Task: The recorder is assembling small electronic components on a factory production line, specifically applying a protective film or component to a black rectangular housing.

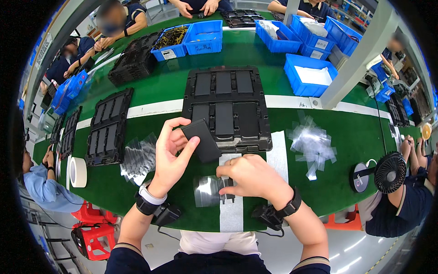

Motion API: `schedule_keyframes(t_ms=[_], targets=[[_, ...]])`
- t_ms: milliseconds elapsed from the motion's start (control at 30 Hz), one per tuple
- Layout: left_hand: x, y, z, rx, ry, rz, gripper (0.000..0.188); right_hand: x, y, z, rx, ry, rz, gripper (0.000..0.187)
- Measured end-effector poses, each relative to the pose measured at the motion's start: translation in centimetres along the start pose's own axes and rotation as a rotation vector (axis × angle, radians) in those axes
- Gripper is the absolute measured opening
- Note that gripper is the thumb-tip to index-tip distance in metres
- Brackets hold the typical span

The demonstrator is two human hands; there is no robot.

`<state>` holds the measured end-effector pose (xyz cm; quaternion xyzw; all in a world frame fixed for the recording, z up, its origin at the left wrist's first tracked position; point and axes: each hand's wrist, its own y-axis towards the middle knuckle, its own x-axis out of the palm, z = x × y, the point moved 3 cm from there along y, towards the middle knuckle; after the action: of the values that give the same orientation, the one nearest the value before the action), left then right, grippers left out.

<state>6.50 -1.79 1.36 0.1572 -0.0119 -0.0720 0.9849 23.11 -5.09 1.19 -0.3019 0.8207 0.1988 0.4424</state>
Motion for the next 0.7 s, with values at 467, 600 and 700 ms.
schedule_keyframes(t_ms=[467,600,700], targets=[[1.4,-0.7,-0.2,-0.049,0.158,-0.165,0.020,-1.4,-0.5,3.4,0.299,-0.286,0.432,0.024],[1.7,-0.8,-0.3,-0.036,0.159,-0.239,0.021,-2.3,-0.1,2.4,0.192,-0.054,0.564,0.022],[1.7,-0.9,-0.5,-0.019,0.151,-0.242,0.021,-2.4,0.1,1.4,0.087,0.258,0.651,0.021]])
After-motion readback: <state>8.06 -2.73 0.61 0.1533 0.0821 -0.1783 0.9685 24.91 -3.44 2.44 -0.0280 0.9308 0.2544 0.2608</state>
